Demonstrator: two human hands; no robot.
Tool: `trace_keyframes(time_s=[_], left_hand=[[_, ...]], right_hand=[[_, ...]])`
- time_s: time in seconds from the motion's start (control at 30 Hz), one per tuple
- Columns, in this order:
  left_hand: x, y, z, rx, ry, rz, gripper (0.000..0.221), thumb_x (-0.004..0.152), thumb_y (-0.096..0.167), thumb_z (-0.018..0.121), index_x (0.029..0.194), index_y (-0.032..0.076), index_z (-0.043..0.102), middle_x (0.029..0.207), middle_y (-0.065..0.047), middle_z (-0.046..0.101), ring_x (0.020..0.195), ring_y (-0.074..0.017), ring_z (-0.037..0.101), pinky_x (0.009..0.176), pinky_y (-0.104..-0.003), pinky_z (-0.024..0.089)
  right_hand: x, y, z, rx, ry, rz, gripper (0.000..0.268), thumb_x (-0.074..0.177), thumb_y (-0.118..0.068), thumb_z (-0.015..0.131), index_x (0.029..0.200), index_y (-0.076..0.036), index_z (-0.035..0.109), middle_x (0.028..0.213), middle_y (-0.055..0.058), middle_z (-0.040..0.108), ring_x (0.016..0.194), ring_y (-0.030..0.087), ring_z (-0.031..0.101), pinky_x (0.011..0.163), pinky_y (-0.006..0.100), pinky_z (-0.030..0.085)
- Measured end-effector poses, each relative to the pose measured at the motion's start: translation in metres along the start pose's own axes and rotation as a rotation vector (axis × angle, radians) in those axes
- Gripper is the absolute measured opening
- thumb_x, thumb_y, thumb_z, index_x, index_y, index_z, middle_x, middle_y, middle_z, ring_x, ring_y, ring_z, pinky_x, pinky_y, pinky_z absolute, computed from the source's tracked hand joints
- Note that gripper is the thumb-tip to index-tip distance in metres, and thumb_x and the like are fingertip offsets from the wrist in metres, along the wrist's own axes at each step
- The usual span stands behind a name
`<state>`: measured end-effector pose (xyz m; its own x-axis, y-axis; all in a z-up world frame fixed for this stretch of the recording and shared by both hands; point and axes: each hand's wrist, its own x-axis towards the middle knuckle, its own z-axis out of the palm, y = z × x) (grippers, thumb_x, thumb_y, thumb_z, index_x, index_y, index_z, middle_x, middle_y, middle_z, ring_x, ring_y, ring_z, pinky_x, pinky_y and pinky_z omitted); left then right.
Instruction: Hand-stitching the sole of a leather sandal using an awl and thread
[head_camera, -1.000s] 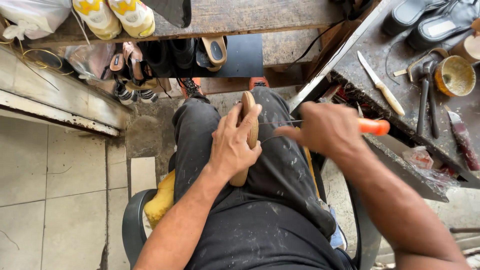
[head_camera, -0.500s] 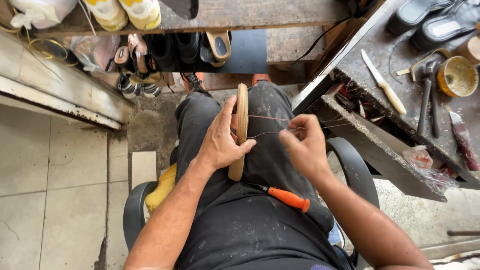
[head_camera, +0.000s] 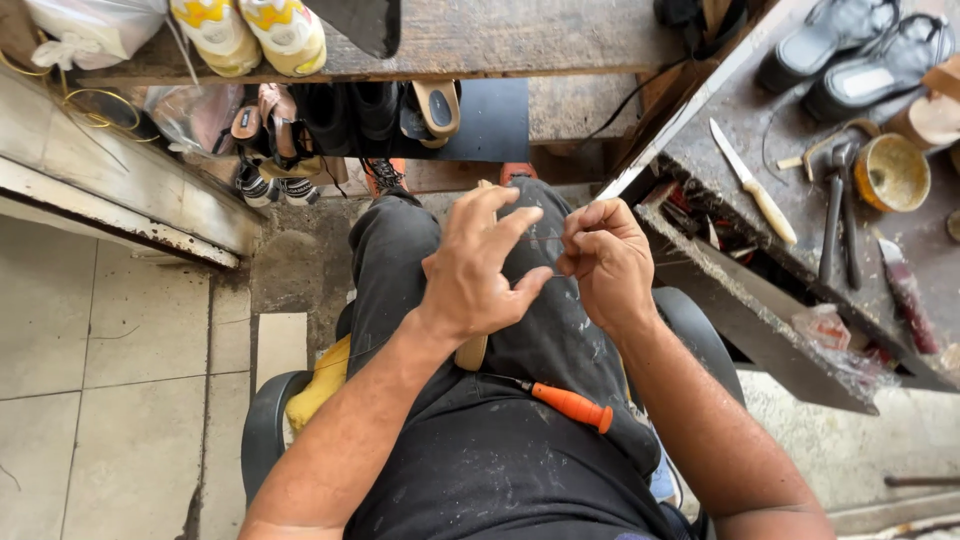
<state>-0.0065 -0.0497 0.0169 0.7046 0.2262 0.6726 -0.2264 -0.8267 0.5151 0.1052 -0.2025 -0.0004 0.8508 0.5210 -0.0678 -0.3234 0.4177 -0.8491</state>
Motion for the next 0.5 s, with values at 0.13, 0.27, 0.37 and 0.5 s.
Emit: trace_keyframes(time_s=[0.13, 0.27, 0.37, 0.5], left_hand=[[0.000, -0.003, -0.003, 0.064, -0.077, -0.053, 0.075, 0.061, 0.025, 0.093, 0.130, 0.014, 0.066, 0.133, -0.016, 0.053, 0.127, -0.0429, 0.053, 0.110, -0.054, 0.043], [-0.018, -0.009, -0.008, 0.046, -0.133, -0.166, 0.082, 0.063, 0.015, 0.092, 0.138, 0.011, 0.059, 0.142, -0.021, 0.047, 0.129, -0.0465, 0.052, 0.109, -0.056, 0.046], [-0.026, -0.012, -0.008, -0.060, -0.105, -0.267, 0.084, 0.073, 0.015, 0.088, 0.148, 0.013, 0.051, 0.151, -0.020, 0.043, 0.138, -0.0456, 0.049, 0.109, -0.060, 0.047], [-0.046, -0.030, -0.004, -0.099, 0.000, -0.321, 0.089, 0.071, 0.033, 0.090, 0.148, 0.013, 0.049, 0.144, -0.021, 0.045, 0.134, -0.0460, 0.051, 0.112, -0.055, 0.044]], right_hand=[[0.005, -0.003, 0.011, 0.053, -0.103, -0.037, 0.022, 0.087, 0.008, 0.053, 0.103, -0.008, 0.051, 0.082, 0.013, 0.055, 0.067, 0.015, 0.048, 0.050, 0.027, 0.044], [0.007, 0.000, 0.016, 0.101, -0.182, -0.040, 0.024, 0.092, 0.007, 0.055, 0.107, -0.010, 0.051, 0.088, 0.014, 0.058, 0.066, 0.014, 0.048, 0.052, 0.027, 0.041], [0.002, 0.003, 0.012, 0.344, -0.386, 0.072, 0.024, 0.095, 0.003, 0.057, 0.110, -0.016, 0.057, 0.090, 0.010, 0.058, 0.054, 0.007, 0.037, 0.047, 0.019, 0.033], [-0.014, -0.030, 0.000, -0.432, -0.491, 0.199, 0.023, 0.089, -0.008, 0.067, 0.110, -0.013, 0.058, 0.085, 0.011, 0.066, 0.053, 0.015, 0.045, 0.041, 0.029, 0.036]])
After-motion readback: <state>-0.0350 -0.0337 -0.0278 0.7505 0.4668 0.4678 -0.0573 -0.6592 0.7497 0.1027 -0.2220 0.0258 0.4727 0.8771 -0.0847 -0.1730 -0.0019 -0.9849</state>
